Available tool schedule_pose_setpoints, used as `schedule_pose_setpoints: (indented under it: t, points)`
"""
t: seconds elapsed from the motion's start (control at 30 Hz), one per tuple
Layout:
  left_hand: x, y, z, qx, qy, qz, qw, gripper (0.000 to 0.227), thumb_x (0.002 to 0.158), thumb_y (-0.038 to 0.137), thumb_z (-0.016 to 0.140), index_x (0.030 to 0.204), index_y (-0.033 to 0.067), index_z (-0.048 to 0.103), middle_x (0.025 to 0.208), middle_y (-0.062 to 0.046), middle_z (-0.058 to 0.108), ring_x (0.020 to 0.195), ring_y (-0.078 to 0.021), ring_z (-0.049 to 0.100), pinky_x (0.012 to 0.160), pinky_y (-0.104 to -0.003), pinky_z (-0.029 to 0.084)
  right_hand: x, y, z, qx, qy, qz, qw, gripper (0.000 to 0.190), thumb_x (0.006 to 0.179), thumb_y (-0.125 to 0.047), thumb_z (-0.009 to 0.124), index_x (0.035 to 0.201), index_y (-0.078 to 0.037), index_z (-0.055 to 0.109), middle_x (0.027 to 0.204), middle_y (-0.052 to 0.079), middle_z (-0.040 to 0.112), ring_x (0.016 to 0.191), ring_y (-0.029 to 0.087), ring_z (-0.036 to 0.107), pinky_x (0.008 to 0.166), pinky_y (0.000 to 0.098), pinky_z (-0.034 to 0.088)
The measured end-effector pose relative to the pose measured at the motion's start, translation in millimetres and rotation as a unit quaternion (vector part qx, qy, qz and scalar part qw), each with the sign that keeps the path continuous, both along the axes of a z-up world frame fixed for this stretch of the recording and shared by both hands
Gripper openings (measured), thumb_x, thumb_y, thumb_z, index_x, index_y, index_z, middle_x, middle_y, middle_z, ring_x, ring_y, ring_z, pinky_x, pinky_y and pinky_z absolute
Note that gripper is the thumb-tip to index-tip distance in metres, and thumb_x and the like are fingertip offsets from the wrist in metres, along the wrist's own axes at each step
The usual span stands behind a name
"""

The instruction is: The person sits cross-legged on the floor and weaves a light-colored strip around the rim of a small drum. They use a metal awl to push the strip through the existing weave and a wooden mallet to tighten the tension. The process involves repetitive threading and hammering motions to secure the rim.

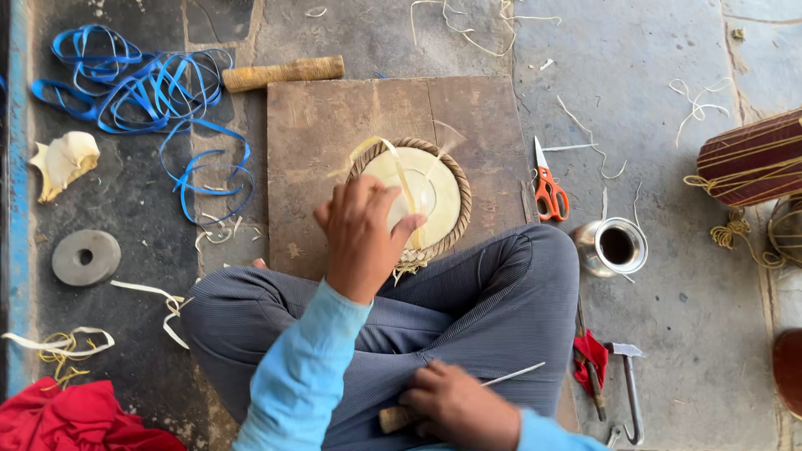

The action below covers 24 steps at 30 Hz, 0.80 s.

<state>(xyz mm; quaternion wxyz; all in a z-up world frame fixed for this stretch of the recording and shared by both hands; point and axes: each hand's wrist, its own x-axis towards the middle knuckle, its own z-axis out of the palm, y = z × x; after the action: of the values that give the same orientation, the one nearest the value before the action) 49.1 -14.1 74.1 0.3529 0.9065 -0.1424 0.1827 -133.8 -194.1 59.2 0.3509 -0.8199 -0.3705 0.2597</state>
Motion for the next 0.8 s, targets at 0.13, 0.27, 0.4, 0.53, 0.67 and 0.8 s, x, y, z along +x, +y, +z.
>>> schedule_pose_setpoints:
  t: [0.13, 0.27, 0.4, 0.53, 0.67, 0.8]
  points:
    - [22, -14, 5, -0.013, 0.027, -0.025, 0.999, 0.046, 0.064, 0.033, 0.089, 0.100, 0.0114, 0.070, 0.108, -0.006, 0.059, 0.106, -0.0275, 0.054, 0.086, -0.047, 0.030, 13, 10, 15, 0.011, 0.085, -0.031, 0.996, 0.039, 0.077, -0.010, 0.079, 0.111, -0.006, 0.060, 0.105, 0.013, 0.061, 0.098, 0.030, 0.061, 0.084, 0.0410, 0.051]
    - [32, -16, -2, -0.054, 0.046, -0.078, 0.994, 0.032, 0.072, 0.022, 0.087, 0.091, 0.0133, 0.064, 0.102, -0.004, 0.060, 0.105, -0.0252, 0.058, 0.087, -0.044, 0.031, 76, -27, 74, 0.172, 0.166, -0.124, 0.963, 0.061, 0.073, 0.001, 0.062, 0.133, -0.001, 0.050, 0.114, 0.013, 0.066, 0.100, 0.026, 0.068, 0.082, 0.0372, 0.057]
    - [33, -17, -7, -0.051, 0.042, -0.107, 0.992, 0.024, 0.084, 0.016, 0.082, 0.095, 0.0137, 0.061, 0.092, 0.000, 0.062, 0.093, -0.0216, 0.061, 0.086, -0.043, 0.034, 123, -49, 110, 0.424, 0.027, -0.358, 0.831, 0.035, 0.094, -0.030, 0.068, 0.117, -0.005, 0.062, 0.096, 0.010, 0.062, 0.076, 0.021, 0.065, 0.063, 0.0330, 0.060]
    - [33, -14, -1, -0.049, 0.034, -0.112, 0.992, 0.034, 0.082, 0.020, 0.080, 0.109, 0.0073, 0.064, 0.095, -0.003, 0.062, 0.092, -0.0232, 0.061, 0.085, -0.044, 0.034, 164, -78, 108, 0.561, -0.039, -0.324, 0.761, 0.038, 0.106, -0.040, 0.058, 0.105, -0.002, 0.062, 0.093, 0.003, 0.061, 0.074, 0.013, 0.063, 0.062, 0.0276, 0.053]
    - [34, -11, 9, -0.020, 0.038, -0.120, 0.992, 0.018, 0.088, 0.023, 0.077, 0.101, 0.0123, 0.069, 0.090, -0.002, 0.060, 0.090, -0.0228, 0.059, 0.086, -0.043, 0.034, 195, -95, 95, 0.601, -0.051, -0.318, 0.731, 0.043, 0.103, -0.046, 0.056, 0.099, -0.003, 0.062, 0.091, 0.000, 0.061, 0.071, 0.009, 0.061, 0.059, 0.0276, 0.050]
    - [30, -10, 14, -0.013, 0.042, -0.102, 0.994, 0.006, 0.093, 0.021, 0.072, 0.095, 0.0157, 0.071, 0.093, -0.001, 0.059, 0.095, -0.0221, 0.056, 0.091, -0.045, 0.035, 207, -80, 89, 0.595, -0.021, -0.300, 0.745, 0.036, 0.101, -0.041, 0.056, 0.100, -0.006, 0.063, 0.094, 0.001, 0.062, 0.071, 0.010, 0.064, 0.058, 0.0293, 0.052]
